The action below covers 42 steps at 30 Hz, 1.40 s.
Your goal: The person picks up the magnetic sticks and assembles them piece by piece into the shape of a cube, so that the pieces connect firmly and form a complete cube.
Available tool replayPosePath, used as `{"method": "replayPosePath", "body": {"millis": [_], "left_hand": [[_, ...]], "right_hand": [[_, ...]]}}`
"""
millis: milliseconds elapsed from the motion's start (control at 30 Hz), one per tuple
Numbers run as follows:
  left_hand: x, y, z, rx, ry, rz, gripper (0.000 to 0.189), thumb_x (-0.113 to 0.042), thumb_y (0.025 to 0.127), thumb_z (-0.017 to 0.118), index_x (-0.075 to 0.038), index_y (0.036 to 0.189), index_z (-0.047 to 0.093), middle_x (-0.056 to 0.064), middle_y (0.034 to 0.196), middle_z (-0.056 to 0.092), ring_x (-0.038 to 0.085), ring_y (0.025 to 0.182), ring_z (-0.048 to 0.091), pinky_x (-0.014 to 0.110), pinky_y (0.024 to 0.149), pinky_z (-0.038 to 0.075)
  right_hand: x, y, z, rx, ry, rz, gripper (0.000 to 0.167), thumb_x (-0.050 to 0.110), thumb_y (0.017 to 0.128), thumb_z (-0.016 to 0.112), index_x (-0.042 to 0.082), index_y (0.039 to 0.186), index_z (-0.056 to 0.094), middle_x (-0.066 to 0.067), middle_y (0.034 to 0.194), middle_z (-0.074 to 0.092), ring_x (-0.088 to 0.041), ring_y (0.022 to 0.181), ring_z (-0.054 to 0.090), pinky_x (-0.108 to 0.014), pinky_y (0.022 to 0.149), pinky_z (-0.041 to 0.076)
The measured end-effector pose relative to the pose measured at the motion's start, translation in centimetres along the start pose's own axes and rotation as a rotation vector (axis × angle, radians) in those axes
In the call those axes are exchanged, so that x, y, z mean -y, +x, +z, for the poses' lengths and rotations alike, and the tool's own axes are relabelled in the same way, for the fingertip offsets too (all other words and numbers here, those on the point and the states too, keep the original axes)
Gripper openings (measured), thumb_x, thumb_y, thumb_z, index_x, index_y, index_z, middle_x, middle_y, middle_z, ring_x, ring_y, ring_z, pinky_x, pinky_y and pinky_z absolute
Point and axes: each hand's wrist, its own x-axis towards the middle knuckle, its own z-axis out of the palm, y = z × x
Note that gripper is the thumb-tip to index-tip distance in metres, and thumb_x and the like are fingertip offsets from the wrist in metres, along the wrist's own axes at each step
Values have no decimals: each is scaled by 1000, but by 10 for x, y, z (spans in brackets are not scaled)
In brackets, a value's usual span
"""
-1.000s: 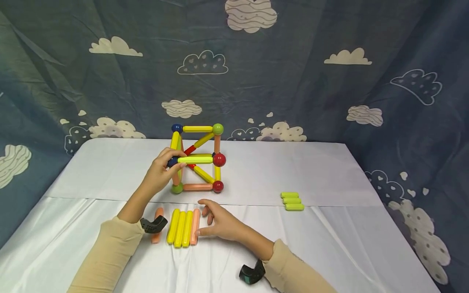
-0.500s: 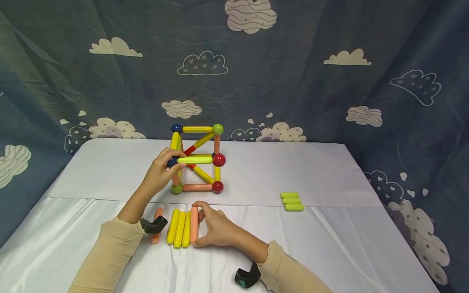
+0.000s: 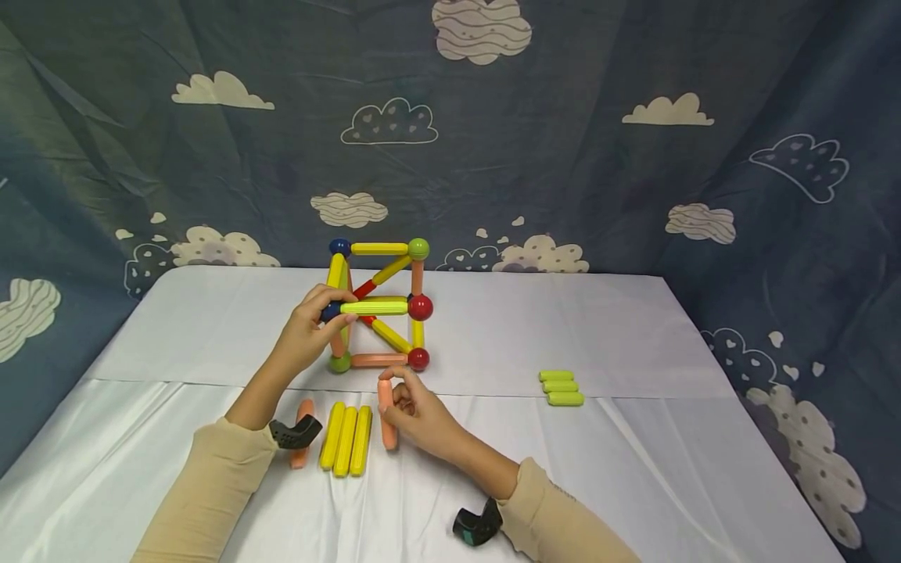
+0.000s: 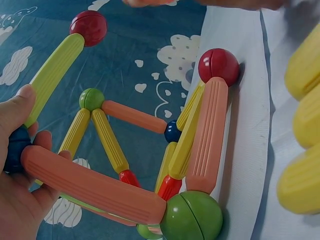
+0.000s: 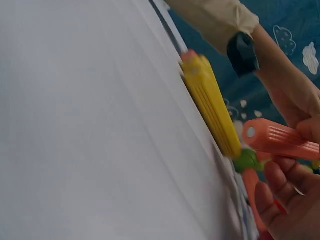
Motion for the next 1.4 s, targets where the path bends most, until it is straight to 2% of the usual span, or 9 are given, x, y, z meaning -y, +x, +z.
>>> {"method": "replayPosePath", "body": {"millis": [267, 433, 600, 733, 833, 933, 1100, 1267, 1400], "left_hand": [[1, 0, 0, -5, -5, 0, 23, -8, 82, 65, -7, 104, 60, 2, 99, 52, 15, 90, 49, 33, 80, 46], [2, 0, 0, -4, -23, 17, 23, -8, 81, 66, -7, 103, 60, 1, 99, 52, 14, 88, 48, 36, 76, 46], [1, 0, 0, -5, -28, 10, 22, -9, 82, 65, -7, 103, 60, 1, 99, 52, 14, 88, 48, 37, 76, 46], [0, 0, -2, -2, -51, -6, 22, -12, 83, 64, -9, 104, 60, 1, 100, 52, 14, 90, 48, 40, 77, 45], [-15, -1, -7, 6, -58, -26, 21, -9, 83, 63, -5, 104, 60, 5, 102, 53, 17, 94, 49, 38, 81, 44], [-17, -1, -9, 8, -64, -34, 22, -6, 82, 64, -3, 103, 60, 8, 103, 53, 19, 97, 49, 35, 85, 43], [2, -2, -7, -1, -58, -24, 36, -12, 81, 67, -10, 115, 57, 4, 119, 49, 17, 112, 42, 34, 95, 37], [0, -15, -18, 0, 2, -93, 67, -15, 79, 70, -14, 136, 35, 8, 137, 31, 21, 104, 50, 37, 87, 44], [-1, -33, -31, 24, 38, -224, 78, -20, 79, 70, -13, 140, 22, 12, 136, 28, 25, 97, 54, 40, 82, 46]], "right_hand": [[-32, 24, -38, -350, -256, 27, 37, 11, 86, 61, 2, 119, 48, -5, 88, 60, -18, 81, 54, -30, 69, 47], [-36, 37, -51, -462, -278, 28, 31, 10, 84, 64, 3, 113, 54, -8, 92, 60, -20, 87, 55, -34, 70, 47], [-37, 45, -55, -474, -222, 1, 31, 9, 83, 64, 6, 113, 55, -9, 96, 61, -21, 90, 56, -35, 75, 48], [-28, 48, -53, -461, -153, -28, 27, 0, 83, 62, 1, 109, 55, -13, 96, 59, -26, 91, 56, -38, 77, 48], [-13, 47, -50, -442, -136, -11, 27, -6, 82, 60, -3, 108, 54, -18, 95, 58, -29, 91, 56, -39, 77, 48], [-20, 47, -49, -438, -163, 7, 29, -5, 82, 60, -2, 110, 55, -15, 96, 59, -27, 92, 56, -37, 77, 49], [-40, 48, -55, -426, -202, -8, 38, 3, 81, 65, 4, 117, 53, -10, 101, 59, -24, 93, 56, -36, 79, 48], [-17, 27, -67, -377, -270, -49, 50, 5, 79, 68, 1, 123, 46, -15, 108, 56, -29, 100, 53, -41, 86, 44], [7, -5, -84, -373, -384, -60, 50, 1, 78, 68, -4, 123, 46, -19, 111, 55, -32, 102, 52, -44, 88, 41]]}}
